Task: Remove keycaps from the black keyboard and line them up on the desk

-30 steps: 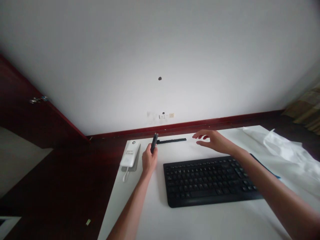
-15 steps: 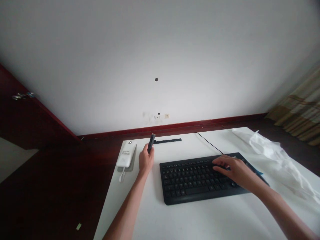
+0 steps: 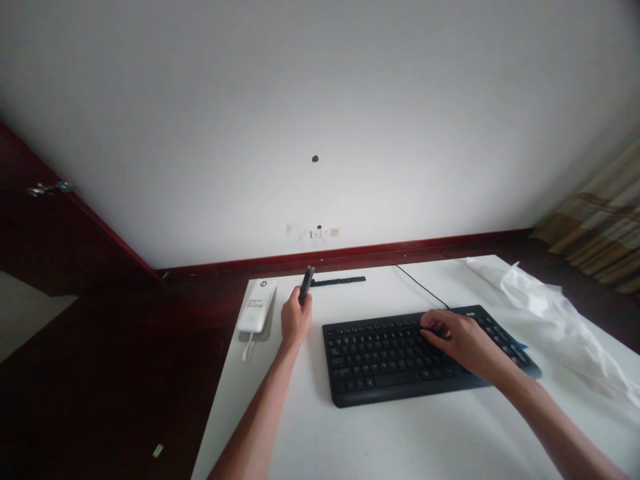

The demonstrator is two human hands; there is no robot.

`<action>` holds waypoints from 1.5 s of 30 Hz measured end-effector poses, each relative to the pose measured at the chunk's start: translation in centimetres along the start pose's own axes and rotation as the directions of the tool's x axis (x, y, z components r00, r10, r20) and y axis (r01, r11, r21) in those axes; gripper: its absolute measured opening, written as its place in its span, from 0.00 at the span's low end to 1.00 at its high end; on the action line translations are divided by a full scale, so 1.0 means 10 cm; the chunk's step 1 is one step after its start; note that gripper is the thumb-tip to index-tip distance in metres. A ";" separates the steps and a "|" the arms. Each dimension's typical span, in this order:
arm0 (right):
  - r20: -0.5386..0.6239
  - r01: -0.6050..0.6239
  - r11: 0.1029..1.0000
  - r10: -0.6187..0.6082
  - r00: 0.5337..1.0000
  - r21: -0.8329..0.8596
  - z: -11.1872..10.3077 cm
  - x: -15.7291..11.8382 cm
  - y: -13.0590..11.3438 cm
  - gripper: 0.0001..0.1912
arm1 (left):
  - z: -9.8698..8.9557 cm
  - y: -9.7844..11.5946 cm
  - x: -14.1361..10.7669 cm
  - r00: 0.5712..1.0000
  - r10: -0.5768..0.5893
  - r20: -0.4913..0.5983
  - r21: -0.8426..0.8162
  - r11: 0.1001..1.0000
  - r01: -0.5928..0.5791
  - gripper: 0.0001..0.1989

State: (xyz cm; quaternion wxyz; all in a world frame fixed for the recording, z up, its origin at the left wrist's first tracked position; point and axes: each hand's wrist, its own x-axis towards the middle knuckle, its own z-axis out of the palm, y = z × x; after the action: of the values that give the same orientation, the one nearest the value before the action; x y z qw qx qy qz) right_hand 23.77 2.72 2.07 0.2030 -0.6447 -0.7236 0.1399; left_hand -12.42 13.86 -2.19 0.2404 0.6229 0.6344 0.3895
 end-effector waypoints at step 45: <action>-0.022 0.072 0.966 -0.069 0.997 0.247 0.59 1.62 0.32 0.15 | -0.01 0.03 0.01 1.000 0.006 0.007 -0.043 0.999 -0.006 0.14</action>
State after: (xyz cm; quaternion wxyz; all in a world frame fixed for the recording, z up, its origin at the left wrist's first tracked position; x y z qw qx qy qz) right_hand 22.39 19.51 -2.74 0.2916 -0.5892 -0.7214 0.2177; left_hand -12.35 13.89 -1.91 0.2548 0.6209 0.6232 0.4015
